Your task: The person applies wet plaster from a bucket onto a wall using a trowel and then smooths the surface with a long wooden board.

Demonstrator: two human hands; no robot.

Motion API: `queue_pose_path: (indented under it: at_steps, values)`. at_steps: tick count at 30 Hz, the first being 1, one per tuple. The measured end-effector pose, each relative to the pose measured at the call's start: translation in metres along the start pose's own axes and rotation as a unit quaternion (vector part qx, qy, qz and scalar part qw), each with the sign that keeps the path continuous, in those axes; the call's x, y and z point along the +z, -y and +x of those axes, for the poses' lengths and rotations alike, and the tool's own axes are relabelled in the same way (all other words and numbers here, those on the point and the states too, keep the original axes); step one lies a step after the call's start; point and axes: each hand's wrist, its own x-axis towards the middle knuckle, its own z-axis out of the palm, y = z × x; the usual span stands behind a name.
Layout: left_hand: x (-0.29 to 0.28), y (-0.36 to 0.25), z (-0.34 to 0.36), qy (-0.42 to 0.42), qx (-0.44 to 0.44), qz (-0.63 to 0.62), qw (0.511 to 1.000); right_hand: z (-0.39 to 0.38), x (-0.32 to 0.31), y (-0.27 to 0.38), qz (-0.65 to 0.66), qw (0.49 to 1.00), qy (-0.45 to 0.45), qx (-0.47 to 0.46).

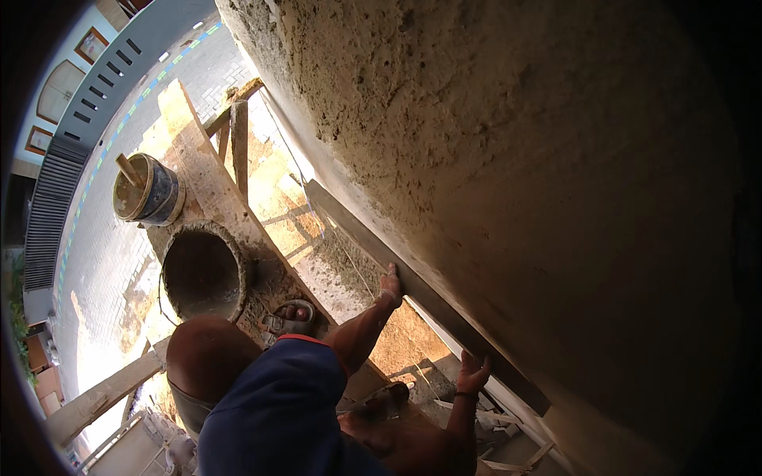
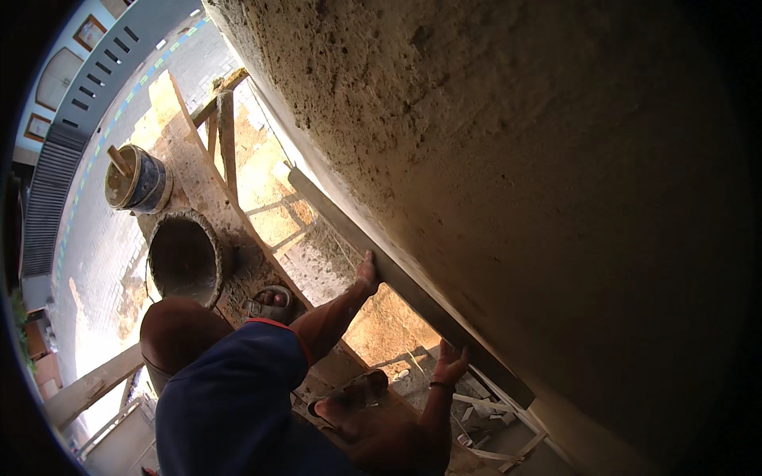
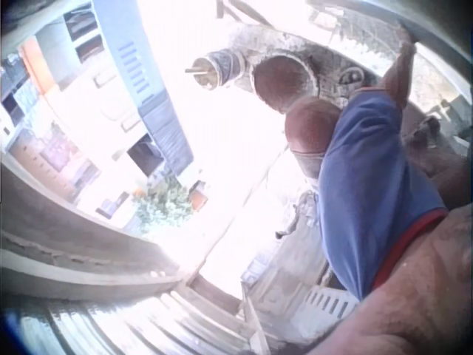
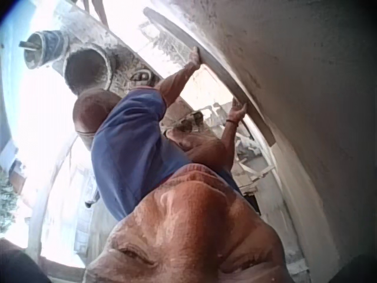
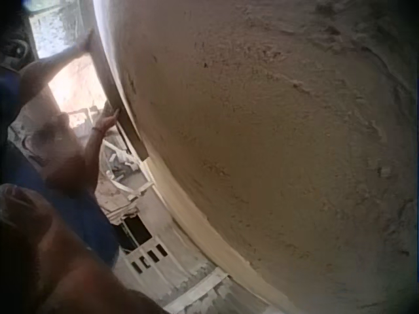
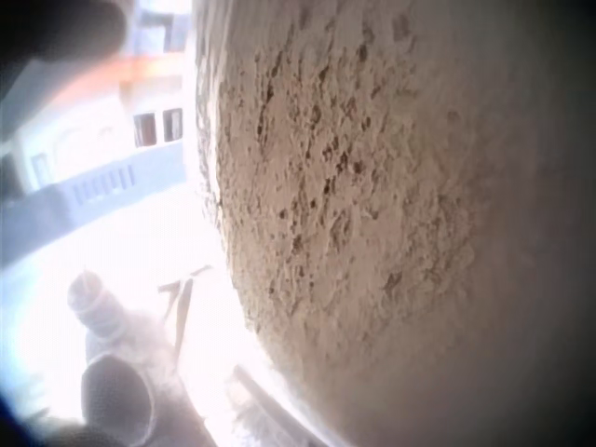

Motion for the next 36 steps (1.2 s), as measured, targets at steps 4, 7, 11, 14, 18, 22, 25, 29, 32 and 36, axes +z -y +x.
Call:
queue_pose_path:
  at_steps: [4, 7, 11, 14, 18, 22, 25, 29, 32, 36]
  values:
    - [0.005, -0.002, 0.064, 0.020, -0.006, 0.007, 1.000, 0.035, -0.002, -0.042, 0.003, 1.000, -0.005, -0.004]
    - [0.013, 0.000, 0.086, 0.019, -0.012, 0.006, 1.000, 0.059, -0.022, -0.056, 0.008, 1.000, -0.018, -0.008]
    - [-0.002, -0.026, 0.122, 0.058, 0.018, -0.028, 0.998, 0.081, -0.026, -0.079, 0.014, 0.999, -0.035, 0.019]
    - [0.011, -0.041, 0.129, 0.013, 0.094, 0.024, 0.995, 0.083, -0.025, -0.086, 0.012, 0.996, -0.083, 0.003]
    - [0.008, -0.070, 0.142, -0.048, 0.121, 0.040, 0.991, 0.098, -0.021, -0.099, 0.060, 0.996, -0.046, 0.052]
    - [0.039, -0.091, 0.106, -0.094, 0.160, 0.087, 0.979, 0.095, -0.016, -0.102, 0.048, 0.997, -0.055, 0.022]
    - [0.038, -0.129, 0.101, -0.097, 0.200, 0.091, 0.971, 0.082, 0.012, -0.105, 0.059, 0.998, 0.003, 0.021]
    - [0.060, -0.179, 0.082, -0.065, 0.245, 0.068, 0.965, 0.057, 0.059, -0.097, 0.105, 0.993, 0.047, 0.039]
    - [0.081, -0.212, 0.058, -0.062, 0.256, 0.083, 0.961, 0.046, 0.091, -0.094, 0.132, 0.989, 0.045, 0.046]
    - [0.075, -0.234, 0.050, -0.063, 0.272, 0.105, 0.954, 0.031, 0.109, -0.089, 0.143, 0.987, 0.050, 0.056]
